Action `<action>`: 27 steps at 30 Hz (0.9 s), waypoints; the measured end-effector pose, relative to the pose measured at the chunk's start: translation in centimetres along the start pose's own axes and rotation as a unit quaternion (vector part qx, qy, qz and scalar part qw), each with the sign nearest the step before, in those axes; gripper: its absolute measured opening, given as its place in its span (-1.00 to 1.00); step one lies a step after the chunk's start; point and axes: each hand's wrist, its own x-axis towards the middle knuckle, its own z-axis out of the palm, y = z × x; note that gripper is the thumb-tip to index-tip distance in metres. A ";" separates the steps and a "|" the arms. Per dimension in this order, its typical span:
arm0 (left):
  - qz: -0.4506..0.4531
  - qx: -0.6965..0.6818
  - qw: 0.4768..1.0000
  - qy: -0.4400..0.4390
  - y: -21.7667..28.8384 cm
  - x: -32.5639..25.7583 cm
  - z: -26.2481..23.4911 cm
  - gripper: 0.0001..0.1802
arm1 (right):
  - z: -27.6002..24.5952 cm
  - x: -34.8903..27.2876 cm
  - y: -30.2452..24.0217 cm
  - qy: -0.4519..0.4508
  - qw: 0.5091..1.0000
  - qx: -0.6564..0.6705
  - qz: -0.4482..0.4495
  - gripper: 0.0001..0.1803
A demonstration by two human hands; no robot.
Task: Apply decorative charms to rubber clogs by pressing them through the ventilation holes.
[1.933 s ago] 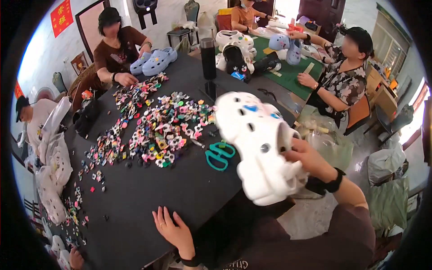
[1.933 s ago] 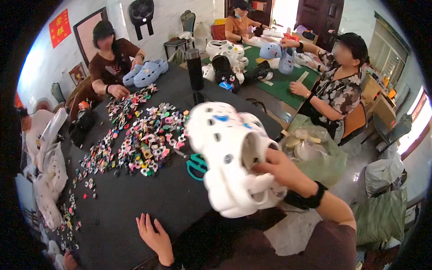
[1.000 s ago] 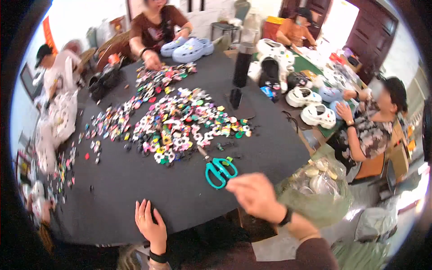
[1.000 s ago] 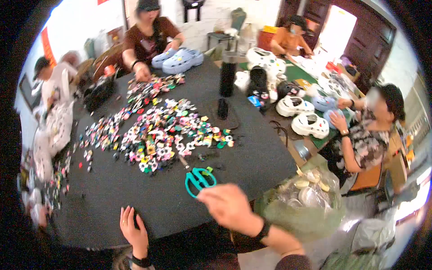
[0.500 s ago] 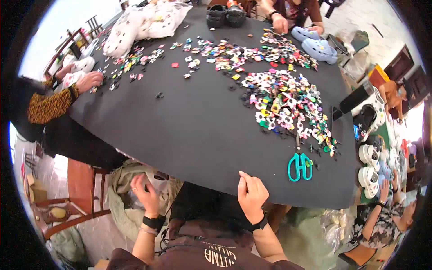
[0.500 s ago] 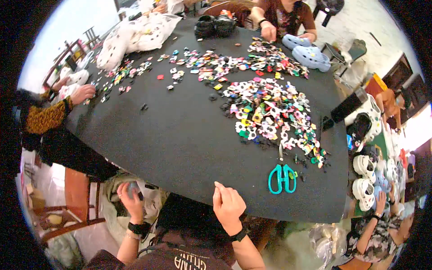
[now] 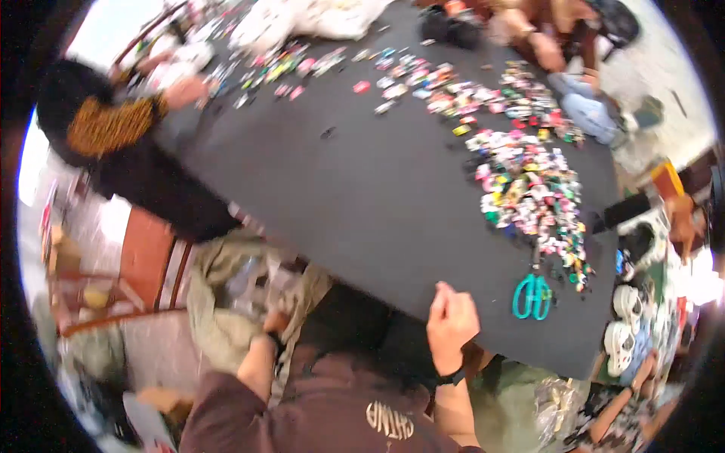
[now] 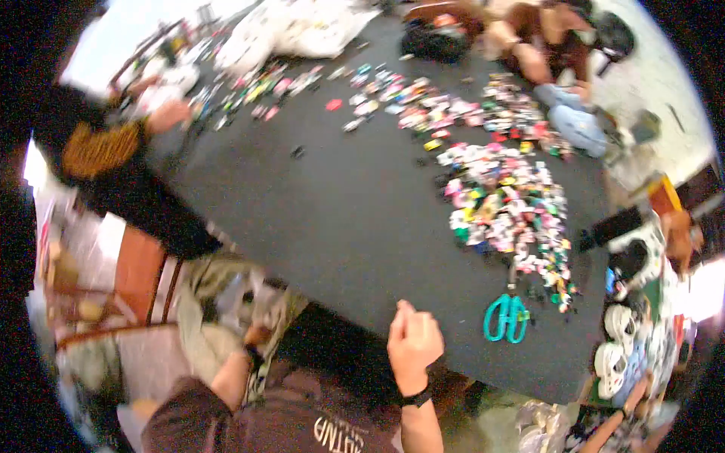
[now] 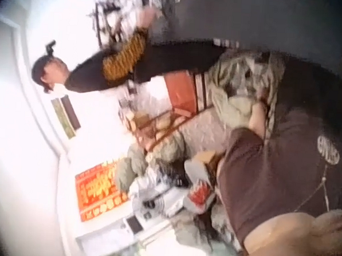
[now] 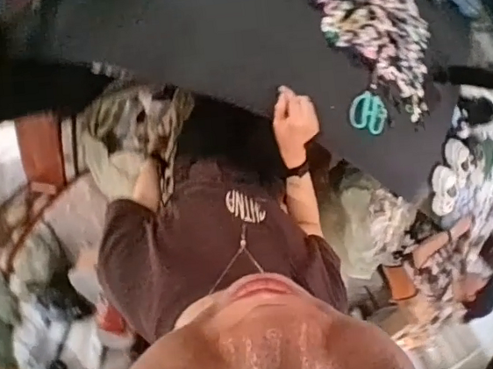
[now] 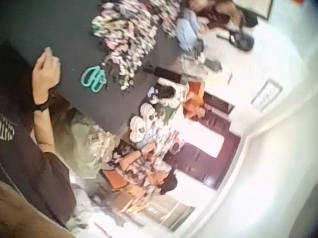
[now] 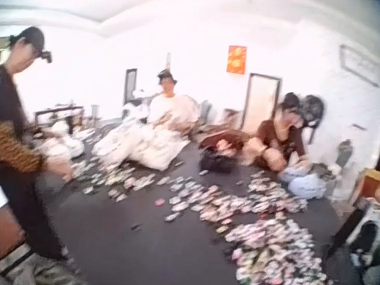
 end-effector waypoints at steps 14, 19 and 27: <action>-0.150 -0.048 0.940 0.303 -5.2 -2.4 -7.8 -0.73 | 0.7 -0.3 -0.7 -0.013 1.000 -0.001 -0.023 -0.86; -0.051 0.151 0.987 0.014 -6.8 -0.1 -4.4 -0.66 | 1.0 -0.4 -0.7 -0.013 1.000 -0.003 -0.008 -0.84; -0.251 -0.058 0.961 -0.103 -6.1 -1.1 -1.4 -0.67 | 1.2 -0.3 -1.0 -0.020 0.999 -0.021 -0.012 -0.85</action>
